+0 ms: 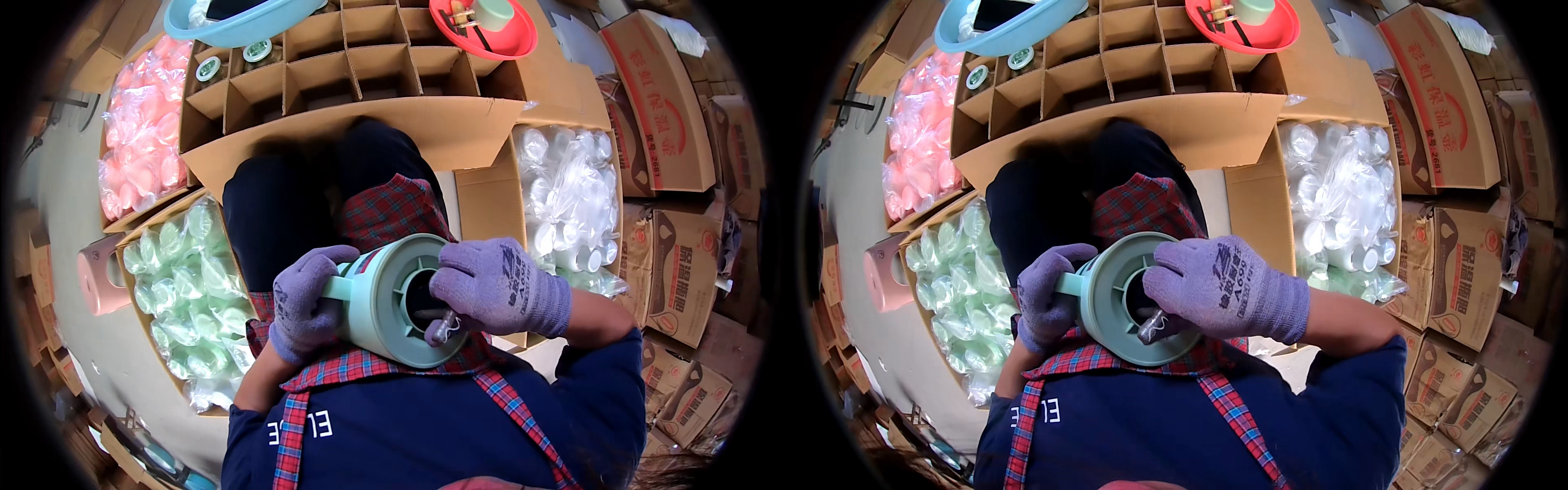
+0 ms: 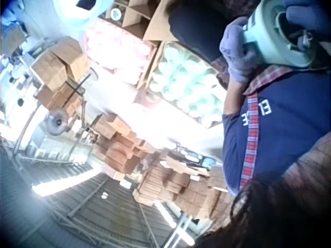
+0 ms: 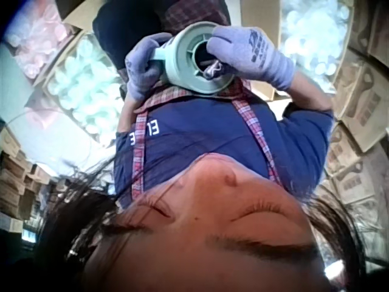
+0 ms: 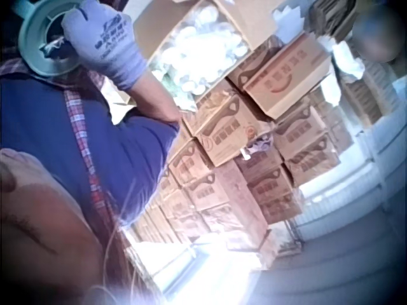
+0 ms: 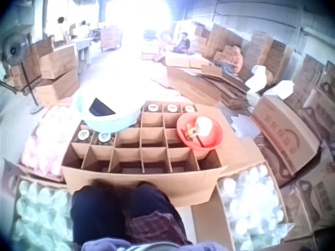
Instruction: The person assembles thermos bottles by inserting inner liners into outer shells, screwing on lids, and placing the finished units into plastic bags. The person handles multiple bottles, including green and white ones, in a repetitive assembly line process.
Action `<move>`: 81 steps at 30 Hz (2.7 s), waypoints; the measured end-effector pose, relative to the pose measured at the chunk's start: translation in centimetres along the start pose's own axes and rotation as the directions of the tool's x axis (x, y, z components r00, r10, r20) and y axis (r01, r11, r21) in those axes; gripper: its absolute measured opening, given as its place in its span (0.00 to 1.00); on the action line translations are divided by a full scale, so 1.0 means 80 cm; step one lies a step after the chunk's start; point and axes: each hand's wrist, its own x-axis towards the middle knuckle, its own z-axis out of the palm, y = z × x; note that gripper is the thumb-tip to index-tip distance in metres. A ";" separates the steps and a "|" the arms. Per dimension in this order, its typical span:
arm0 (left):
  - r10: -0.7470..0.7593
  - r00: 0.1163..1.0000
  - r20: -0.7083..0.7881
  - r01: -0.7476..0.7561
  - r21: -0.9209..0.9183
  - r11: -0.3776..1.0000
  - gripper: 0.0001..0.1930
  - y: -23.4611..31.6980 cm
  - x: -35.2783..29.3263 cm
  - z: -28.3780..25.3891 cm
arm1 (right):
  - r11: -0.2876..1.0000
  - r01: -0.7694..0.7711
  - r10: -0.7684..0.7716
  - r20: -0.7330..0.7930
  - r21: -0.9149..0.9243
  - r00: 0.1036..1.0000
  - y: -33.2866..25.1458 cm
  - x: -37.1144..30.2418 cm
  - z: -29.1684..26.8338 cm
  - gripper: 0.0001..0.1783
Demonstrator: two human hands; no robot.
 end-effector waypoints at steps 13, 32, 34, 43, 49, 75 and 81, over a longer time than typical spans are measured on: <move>0.010 0.995 0.103 0.002 -0.108 0.994 0.31 -0.035 -0.025 -0.089 | 0.651 -0.747 0.666 -0.573 0.135 0.477 0.279 0.016 -0.017 0.20; -0.496 0.848 -0.186 0.309 -0.588 0.748 0.27 -0.024 0.035 -0.038 | 0.477 -0.872 0.626 -0.654 -0.108 0.424 0.355 0.074 -0.084 0.30; -0.579 0.807 -0.117 0.420 -0.575 0.702 0.29 -0.033 0.025 -0.030 | 0.498 -0.824 0.375 -0.790 -0.269 0.484 0.429 0.088 -0.109 0.39; -0.476 0.869 -0.135 0.312 -0.599 0.738 0.32 -0.056 0.007 -0.024 | 0.601 -0.751 0.485 -0.872 0.274 0.070 0.496 0.081 -0.125 0.43; -0.425 0.902 -0.077 0.279 -0.648 0.709 0.36 -0.074 -0.002 -0.026 | 0.641 -0.756 0.474 -0.706 -0.134 0.527 0.464 0.056 -0.081 0.39; -0.476 0.864 -0.163 0.194 -0.766 0.613 0.26 -0.105 -0.021 -0.024 | 0.904 -0.412 0.276 -0.575 -0.118 0.771 0.279 0.491 -0.100 0.21; -0.427 0.901 -0.081 0.216 -0.769 0.602 0.25 -0.092 -0.019 -0.030 | 0.785 0.217 -0.044 -0.296 0.580 0.954 0.134 0.253 -0.082 0.36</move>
